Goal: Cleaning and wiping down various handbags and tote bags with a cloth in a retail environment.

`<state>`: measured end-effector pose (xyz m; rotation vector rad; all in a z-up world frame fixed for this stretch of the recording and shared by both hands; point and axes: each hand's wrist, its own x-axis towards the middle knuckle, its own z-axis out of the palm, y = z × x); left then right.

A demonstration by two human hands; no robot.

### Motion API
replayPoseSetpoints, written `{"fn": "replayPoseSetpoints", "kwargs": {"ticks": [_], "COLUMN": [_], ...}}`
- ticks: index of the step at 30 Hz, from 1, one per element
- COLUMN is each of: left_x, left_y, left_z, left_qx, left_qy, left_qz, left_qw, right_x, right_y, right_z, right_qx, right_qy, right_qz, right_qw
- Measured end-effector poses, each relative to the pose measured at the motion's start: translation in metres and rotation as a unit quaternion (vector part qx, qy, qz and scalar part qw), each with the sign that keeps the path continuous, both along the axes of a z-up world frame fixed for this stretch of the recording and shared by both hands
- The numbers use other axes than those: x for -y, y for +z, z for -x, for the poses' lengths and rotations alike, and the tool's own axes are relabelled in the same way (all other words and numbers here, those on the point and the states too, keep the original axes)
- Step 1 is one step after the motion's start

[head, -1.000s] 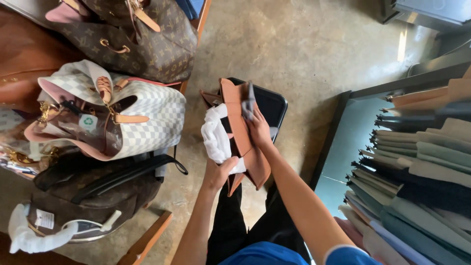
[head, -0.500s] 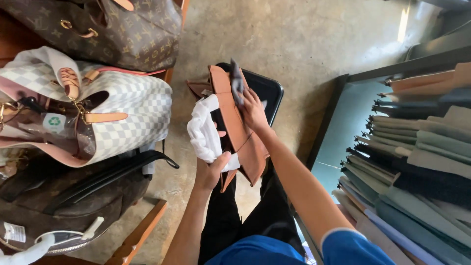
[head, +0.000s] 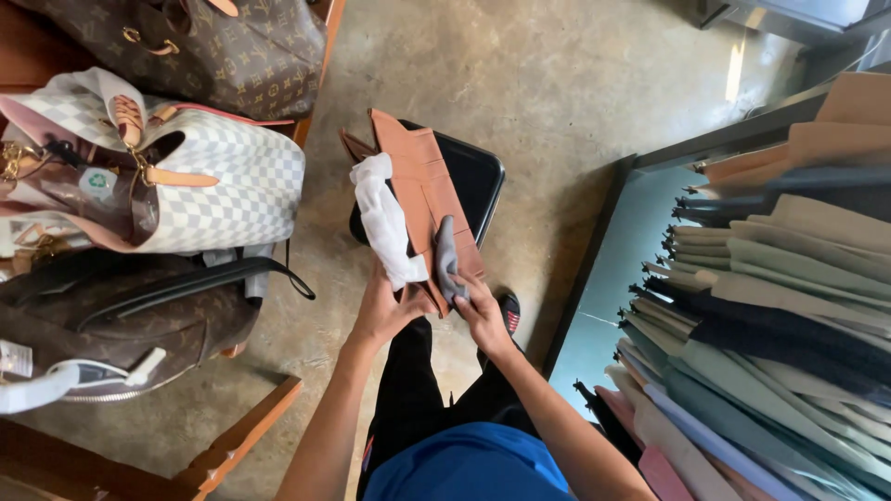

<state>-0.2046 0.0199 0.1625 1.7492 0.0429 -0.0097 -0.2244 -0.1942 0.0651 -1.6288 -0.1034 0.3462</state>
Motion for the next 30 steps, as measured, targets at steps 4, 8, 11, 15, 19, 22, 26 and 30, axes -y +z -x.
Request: {"fn": "replayPoseSetpoints", "kwargs": {"ticks": [4, 8, 11, 15, 19, 22, 26, 30], "left_x": [0.016, 0.012, 0.021, 0.059, 0.098, 0.105, 0.087, 0.066], "left_y": [-0.011, 0.007, 0.045, 0.065, 0.066, 0.051, -0.010, -0.018], "left_z": [0.020, -0.008, -0.044, -0.076, -0.097, -0.097, -0.086, -0.073], "left_qx": [0.038, 0.115, 0.050, -0.072, -0.103, -0.099, -0.074, 0.026], "left_qy": [0.008, -0.049, -0.156, -0.217, -0.242, -0.241, -0.147, -0.057], "left_qz": [-0.224, -0.421, -0.420, -0.416, -0.464, -0.463, -0.388, -0.177], "left_qw": [0.974, 0.898, 0.893, 0.880, 0.846, 0.848, 0.907, 0.982], "right_x": [0.006, 0.016, 0.024, 0.038, 0.045, 0.043, 0.036, 0.036], "right_y": [-0.034, -0.041, -0.042, -0.062, -0.047, -0.030, -0.003, -0.061], "right_z": [-0.010, 0.000, 0.006, 0.009, 0.000, 0.001, 0.021, 0.042], "right_qx": [-0.072, -0.160, -0.167, -0.185, -0.162, -0.138, -0.190, -0.218], "right_qy": [-0.010, -0.050, -0.076, -0.101, -0.122, -0.123, -0.174, -0.297], "right_qz": [0.001, -0.028, -0.095, -0.142, -0.138, -0.133, -0.165, -0.173], "right_qw": [0.997, 0.985, 0.979, 0.967, 0.970, 0.974, 0.952, 0.913]}}
